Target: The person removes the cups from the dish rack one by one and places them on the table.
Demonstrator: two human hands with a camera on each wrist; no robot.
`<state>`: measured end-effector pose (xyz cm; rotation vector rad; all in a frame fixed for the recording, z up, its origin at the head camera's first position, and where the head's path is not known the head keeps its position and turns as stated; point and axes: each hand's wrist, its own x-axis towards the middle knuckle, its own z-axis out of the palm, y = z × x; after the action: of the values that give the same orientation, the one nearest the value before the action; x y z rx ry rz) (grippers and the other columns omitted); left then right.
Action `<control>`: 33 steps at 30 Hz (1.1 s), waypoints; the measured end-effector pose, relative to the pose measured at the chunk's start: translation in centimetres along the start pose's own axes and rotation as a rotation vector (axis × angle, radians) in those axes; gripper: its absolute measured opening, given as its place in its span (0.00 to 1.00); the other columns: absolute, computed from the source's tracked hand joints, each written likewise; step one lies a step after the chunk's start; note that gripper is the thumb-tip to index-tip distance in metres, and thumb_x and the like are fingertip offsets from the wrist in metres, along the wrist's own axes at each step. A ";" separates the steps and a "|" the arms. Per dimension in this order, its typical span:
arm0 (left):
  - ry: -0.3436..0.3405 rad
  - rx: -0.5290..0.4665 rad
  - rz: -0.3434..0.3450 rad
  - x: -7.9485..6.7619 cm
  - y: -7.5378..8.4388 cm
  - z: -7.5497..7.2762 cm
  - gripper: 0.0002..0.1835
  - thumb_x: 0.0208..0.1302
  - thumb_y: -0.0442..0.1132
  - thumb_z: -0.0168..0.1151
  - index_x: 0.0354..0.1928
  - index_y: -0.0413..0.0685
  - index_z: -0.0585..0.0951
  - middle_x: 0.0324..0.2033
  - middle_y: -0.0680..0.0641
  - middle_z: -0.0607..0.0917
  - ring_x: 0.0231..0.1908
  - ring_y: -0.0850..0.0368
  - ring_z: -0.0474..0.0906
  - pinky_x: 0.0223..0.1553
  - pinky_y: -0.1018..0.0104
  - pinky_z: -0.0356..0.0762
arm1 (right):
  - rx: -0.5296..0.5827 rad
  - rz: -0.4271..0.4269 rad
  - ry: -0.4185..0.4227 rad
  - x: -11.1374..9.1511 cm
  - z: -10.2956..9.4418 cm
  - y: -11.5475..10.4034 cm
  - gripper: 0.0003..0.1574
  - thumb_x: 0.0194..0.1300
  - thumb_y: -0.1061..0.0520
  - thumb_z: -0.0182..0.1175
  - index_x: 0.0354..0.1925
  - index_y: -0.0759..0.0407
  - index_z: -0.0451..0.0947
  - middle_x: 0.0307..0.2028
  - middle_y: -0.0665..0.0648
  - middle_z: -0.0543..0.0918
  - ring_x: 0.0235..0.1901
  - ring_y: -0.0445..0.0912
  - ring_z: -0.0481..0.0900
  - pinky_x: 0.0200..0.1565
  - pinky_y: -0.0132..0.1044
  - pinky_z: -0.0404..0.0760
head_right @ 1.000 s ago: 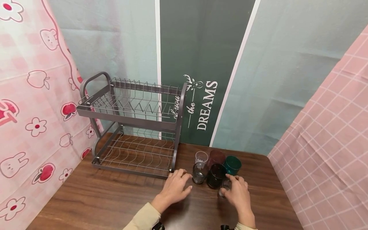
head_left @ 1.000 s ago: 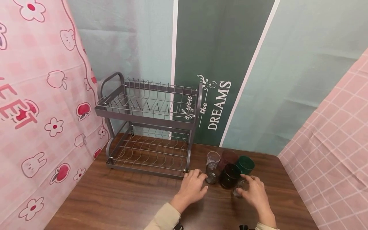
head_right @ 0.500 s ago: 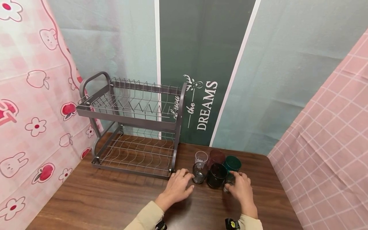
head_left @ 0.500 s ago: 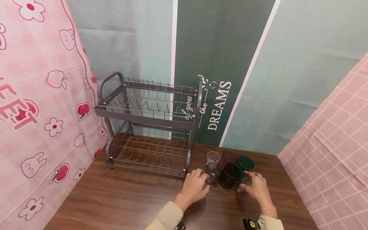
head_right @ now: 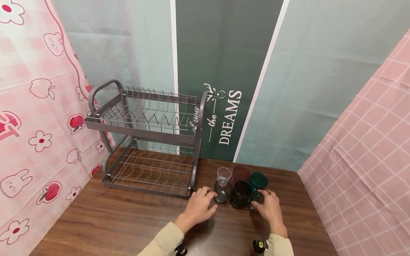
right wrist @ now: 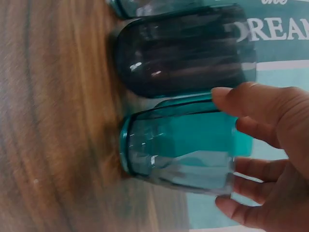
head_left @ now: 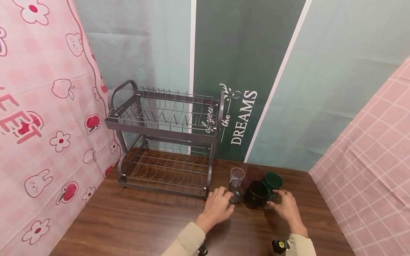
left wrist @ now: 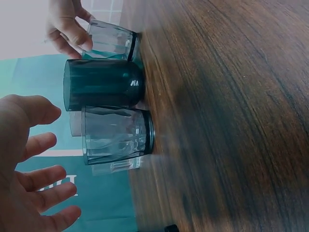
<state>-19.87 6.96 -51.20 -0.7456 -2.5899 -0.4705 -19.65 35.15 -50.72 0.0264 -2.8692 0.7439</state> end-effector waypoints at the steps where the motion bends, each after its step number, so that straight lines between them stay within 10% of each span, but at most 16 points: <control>1: -0.004 0.000 -0.001 0.0 0.0 0.0 0.16 0.51 0.50 0.65 0.43 0.55 0.81 0.42 0.49 0.76 0.39 0.55 0.73 0.34 0.64 0.67 | 0.007 -0.005 0.006 0.0 0.1 0.1 0.33 0.51 0.57 0.68 0.52 0.73 0.72 0.51 0.80 0.67 0.50 0.74 0.63 0.48 0.66 0.62; 33: 0.071 -0.069 -0.052 -2.0 -1.0 -2.0 0.16 0.52 0.49 0.64 0.43 0.55 0.81 0.45 0.48 0.76 0.44 0.54 0.73 0.38 0.63 0.69 | -0.006 -0.037 0.196 -4.1 1.4 -2.7 0.31 0.49 0.62 0.68 0.51 0.72 0.72 0.54 0.84 0.62 0.51 0.78 0.59 0.45 0.71 0.61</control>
<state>-18.27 4.48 -50.62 -0.6733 -2.5427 -0.5946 -15.68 31.98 -51.28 0.0057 -2.6780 0.6901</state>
